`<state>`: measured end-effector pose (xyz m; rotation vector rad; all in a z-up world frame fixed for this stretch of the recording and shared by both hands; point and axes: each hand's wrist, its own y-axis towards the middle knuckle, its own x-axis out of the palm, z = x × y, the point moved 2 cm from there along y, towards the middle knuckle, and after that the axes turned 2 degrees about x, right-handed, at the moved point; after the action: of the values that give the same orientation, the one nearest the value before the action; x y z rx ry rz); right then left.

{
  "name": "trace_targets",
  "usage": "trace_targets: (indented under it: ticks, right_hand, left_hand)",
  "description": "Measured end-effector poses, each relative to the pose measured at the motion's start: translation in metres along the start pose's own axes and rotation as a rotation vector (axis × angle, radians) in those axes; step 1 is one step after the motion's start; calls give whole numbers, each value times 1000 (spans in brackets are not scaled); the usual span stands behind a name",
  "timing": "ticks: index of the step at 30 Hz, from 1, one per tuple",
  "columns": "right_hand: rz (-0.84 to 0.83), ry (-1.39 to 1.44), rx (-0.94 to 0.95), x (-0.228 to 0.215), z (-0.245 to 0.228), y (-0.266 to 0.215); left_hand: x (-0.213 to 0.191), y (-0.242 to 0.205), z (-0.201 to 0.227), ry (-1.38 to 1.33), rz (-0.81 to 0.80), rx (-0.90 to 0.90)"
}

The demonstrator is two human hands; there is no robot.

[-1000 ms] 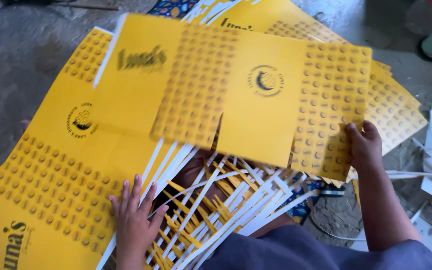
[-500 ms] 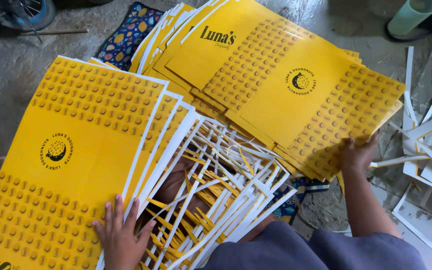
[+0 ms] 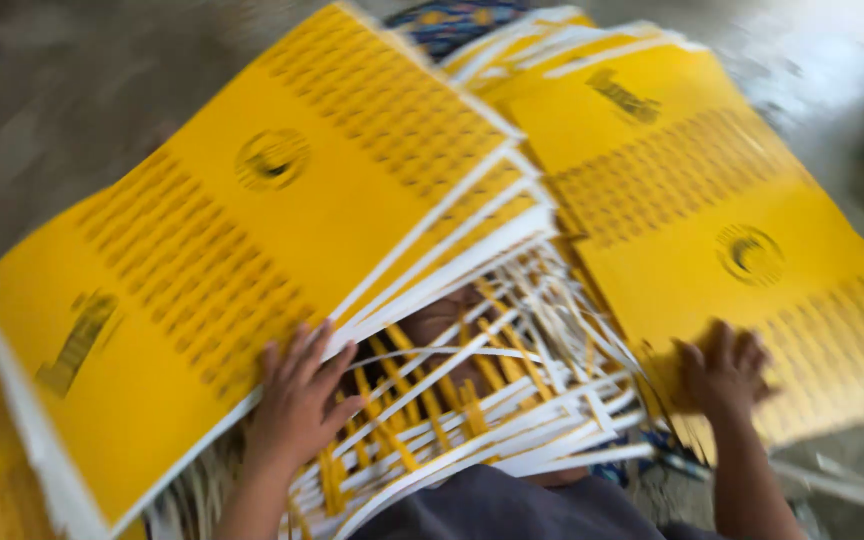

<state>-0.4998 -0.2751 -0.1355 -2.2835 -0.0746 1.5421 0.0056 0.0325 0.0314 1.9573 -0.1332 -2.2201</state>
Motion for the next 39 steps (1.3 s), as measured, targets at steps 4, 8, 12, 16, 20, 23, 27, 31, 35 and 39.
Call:
trace_targets:
  ticks: [4, 8, 12, 16, 20, 23, 27, 31, 35, 39]
  right_hand:
    - [-49, -22, -48, 17, -12, 8]
    - [235, 83, -654, 15, -92, -20]
    - [237, 318, -1090, -9, -212, -92]
    - [165, 369, -1336, -10, -315, -175]
    - [39, 333, -1760, 40, -388, -236]
    - [52, 149, -1865, 96, -414, -259]
    - [263, -77, -1921, 108, -415, -282]
    - [141, -65, -1960, 99, -421, -282]
    - [78, -135, -1921, 92, -426, -282]
    - [93, -128, -1969, 88, -429, -283]
  left_hand:
    - [-14, -56, 5, -36, 27, -120]
    - [6, -109, 10, -169, 18, -164]
    - [9, -136, 6, -75, 275, -204]
    - [-16, -154, -8, 4, 468, -279]
    - [-27, -179, -28, 163, 478, -451]
    - [-36, -202, -39, 211, 489, -541]
    - [-34, -233, -59, 224, 402, -675]
    - [-37, -247, -80, 110, 337, -703]
    - [-36, -249, -90, 77, 352, -655]
    - [-39, -251, -93, 106, 325, -626]
